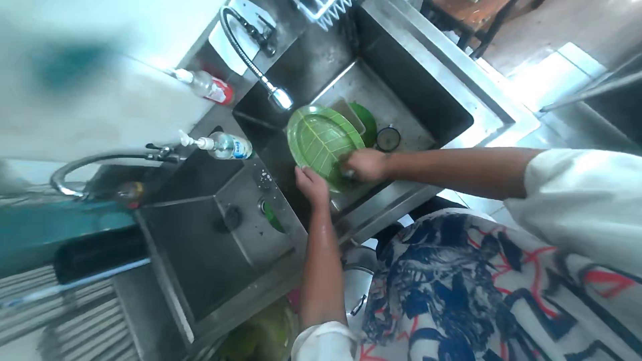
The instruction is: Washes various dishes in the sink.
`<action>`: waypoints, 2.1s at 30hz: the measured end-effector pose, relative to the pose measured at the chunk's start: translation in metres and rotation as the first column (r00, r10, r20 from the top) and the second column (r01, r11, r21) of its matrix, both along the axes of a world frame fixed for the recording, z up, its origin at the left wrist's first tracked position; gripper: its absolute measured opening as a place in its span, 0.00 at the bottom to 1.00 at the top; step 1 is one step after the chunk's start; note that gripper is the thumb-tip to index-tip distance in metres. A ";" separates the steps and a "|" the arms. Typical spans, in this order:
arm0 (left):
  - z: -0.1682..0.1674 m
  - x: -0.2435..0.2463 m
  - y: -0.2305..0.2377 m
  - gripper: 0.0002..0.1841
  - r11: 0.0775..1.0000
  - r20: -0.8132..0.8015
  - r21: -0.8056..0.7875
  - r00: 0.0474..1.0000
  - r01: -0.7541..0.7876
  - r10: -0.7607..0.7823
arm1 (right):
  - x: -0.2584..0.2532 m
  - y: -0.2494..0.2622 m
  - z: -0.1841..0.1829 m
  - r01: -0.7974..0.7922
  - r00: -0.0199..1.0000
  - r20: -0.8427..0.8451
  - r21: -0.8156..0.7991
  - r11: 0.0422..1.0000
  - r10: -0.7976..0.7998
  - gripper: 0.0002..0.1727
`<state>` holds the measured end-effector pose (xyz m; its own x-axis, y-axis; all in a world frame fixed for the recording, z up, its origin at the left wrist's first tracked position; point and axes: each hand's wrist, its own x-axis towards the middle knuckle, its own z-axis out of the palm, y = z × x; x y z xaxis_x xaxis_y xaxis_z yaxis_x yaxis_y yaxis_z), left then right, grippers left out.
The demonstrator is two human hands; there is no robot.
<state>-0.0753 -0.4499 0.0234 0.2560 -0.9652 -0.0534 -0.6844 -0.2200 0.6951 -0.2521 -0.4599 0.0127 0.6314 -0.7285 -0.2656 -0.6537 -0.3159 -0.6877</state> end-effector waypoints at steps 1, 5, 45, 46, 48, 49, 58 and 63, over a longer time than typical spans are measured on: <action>0.001 -0.001 0.001 0.21 1.000 0.016 0.008 1.000 0.019 -0.019 | -0.008 -0.004 -0.005 0.053 0.996 -0.068 0.028 0.998 -0.051 0.12; -0.006 -0.012 0.005 0.20 0.998 0.017 0.032 0.998 0.061 -0.062 | -0.018 -0.052 0.007 0.368 0.918 -0.152 -0.015 0.930 -0.366 0.17; 0.020 -0.015 0.004 0.17 0.617 0.643 -0.004 0.475 0.787 -0.601 | -0.026 -0.005 0.063 0.233 0.010 0.081 0.969 0.082 -0.997 0.28; 0.023 -0.016 0.005 0.18 0.587 0.663 0.023 0.427 0.809 -0.615 | -0.025 -0.003 0.062 0.288 -0.004 0.070 0.955 0.066 -0.998 0.24; 0.027 -0.020 0.006 0.19 0.538 0.708 0.056 0.347 0.841 -0.615 | -0.025 -0.002 0.053 0.374 -0.038 0.035 0.927 0.018 -0.999 0.17; 0.027 -0.022 0.006 0.19 0.518 0.734 0.045 0.323 0.854 -0.597 | -0.026 -0.002 0.049 0.402 -0.046 0.027 0.915 0.006 -0.999 0.16; 0.033 0.028 0.014 0.28 0.983 -0.199 0.071 0.968 0.169 -0.152 | -0.055 0.008 0.040 0.318 -0.128 0.244 0.928 0.193 -0.961 0.15; 0.026 0.033 0.009 0.24 0.910 -0.808 0.411 0.484 0.056 0.336 | -0.052 0.002 0.032 0.322 -0.094 0.229 0.928 0.188 -0.969 0.16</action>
